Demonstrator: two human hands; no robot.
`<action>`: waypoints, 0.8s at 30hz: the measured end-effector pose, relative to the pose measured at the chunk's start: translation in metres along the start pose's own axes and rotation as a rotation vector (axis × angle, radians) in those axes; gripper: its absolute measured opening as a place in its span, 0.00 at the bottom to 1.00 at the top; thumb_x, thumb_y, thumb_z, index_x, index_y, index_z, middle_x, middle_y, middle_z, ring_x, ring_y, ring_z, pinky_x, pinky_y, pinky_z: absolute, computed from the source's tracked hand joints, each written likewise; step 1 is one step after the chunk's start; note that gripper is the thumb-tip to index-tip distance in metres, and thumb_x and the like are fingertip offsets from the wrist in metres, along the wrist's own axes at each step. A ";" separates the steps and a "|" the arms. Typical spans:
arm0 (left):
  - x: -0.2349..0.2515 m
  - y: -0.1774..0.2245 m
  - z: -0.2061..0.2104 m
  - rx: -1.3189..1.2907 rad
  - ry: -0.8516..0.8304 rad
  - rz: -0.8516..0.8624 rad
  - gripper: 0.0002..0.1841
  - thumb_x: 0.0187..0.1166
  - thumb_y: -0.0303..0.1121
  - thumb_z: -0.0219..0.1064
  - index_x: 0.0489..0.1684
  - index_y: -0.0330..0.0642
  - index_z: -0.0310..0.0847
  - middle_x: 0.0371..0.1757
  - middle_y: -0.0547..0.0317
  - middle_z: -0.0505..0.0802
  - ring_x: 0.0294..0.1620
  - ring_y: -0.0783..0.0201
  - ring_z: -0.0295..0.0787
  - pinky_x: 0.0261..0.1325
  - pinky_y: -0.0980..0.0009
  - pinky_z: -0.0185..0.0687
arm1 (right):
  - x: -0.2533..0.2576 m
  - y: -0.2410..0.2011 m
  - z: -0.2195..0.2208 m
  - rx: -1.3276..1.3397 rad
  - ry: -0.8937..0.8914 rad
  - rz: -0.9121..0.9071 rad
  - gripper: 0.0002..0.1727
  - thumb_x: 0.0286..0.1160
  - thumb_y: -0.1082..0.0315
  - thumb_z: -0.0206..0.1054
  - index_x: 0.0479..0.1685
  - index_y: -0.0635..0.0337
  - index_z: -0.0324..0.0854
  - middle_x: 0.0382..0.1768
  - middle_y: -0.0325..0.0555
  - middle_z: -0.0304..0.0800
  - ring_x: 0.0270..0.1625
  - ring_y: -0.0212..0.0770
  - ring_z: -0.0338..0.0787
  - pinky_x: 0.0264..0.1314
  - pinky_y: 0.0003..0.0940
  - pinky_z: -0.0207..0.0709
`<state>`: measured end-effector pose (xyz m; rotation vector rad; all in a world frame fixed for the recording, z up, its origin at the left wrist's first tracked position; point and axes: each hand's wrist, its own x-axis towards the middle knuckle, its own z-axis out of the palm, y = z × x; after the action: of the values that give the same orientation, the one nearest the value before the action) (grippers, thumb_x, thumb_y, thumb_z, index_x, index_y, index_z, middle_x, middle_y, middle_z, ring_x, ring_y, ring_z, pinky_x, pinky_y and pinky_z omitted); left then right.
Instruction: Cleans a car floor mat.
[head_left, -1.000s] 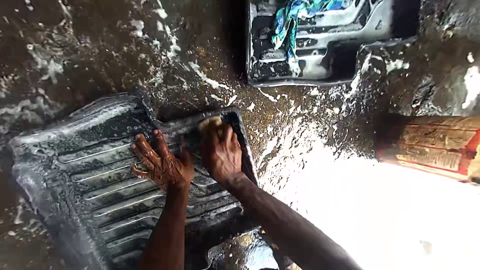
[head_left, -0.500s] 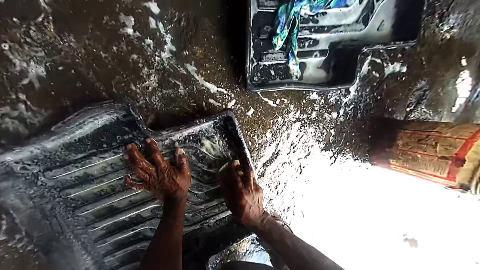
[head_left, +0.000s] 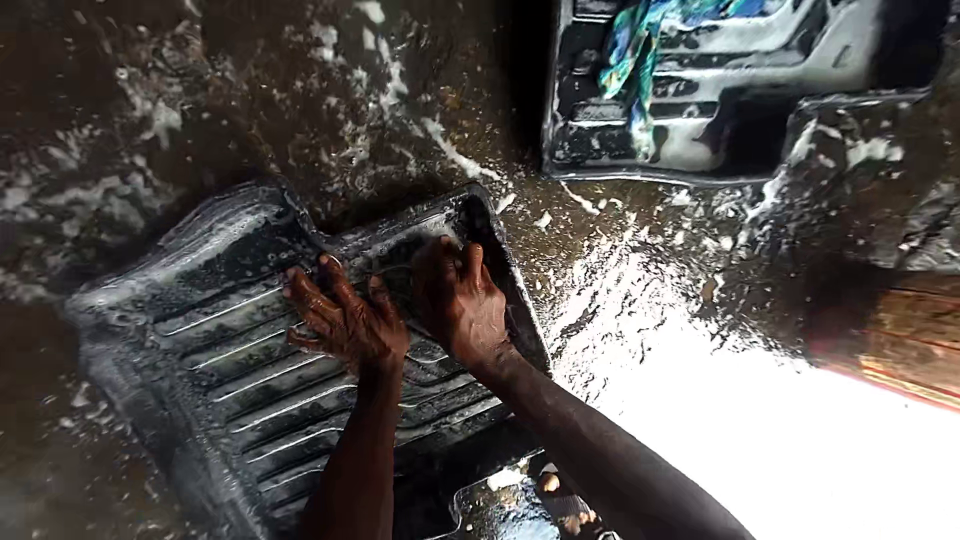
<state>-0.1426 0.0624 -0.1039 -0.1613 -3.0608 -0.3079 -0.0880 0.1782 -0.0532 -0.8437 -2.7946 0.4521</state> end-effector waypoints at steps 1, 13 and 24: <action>0.001 0.002 0.000 -0.001 -0.016 -0.027 0.38 0.85 0.66 0.34 0.95 0.64 0.51 0.95 0.44 0.54 0.94 0.37 0.45 0.83 0.22 0.32 | -0.003 0.003 -0.003 0.031 -0.017 -0.014 0.31 0.76 0.49 0.69 0.73 0.60 0.83 0.57 0.61 0.86 0.43 0.54 0.92 0.31 0.44 0.85; 0.004 0.008 0.000 -0.050 -0.028 -0.088 0.39 0.82 0.68 0.40 0.94 0.67 0.53 0.97 0.52 0.53 0.97 0.42 0.38 0.83 0.20 0.28 | -0.101 0.069 -0.049 0.336 -0.293 -0.102 0.38 0.68 0.36 0.70 0.75 0.49 0.84 0.53 0.50 0.87 0.38 0.43 0.91 0.34 0.46 0.88; 0.020 -0.157 -0.145 -0.144 -0.715 0.308 0.22 0.89 0.44 0.60 0.75 0.43 0.80 0.72 0.47 0.87 0.75 0.50 0.83 0.81 0.44 0.72 | -0.137 0.225 -0.116 0.324 -0.111 0.151 0.45 0.67 0.45 0.70 0.87 0.55 0.65 0.69 0.68 0.80 0.66 0.68 0.85 0.63 0.71 0.79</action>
<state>-0.1720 -0.1178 0.0083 -0.9264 -3.6069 -0.5496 0.1692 0.3062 -0.0340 -0.9804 -2.6551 0.9724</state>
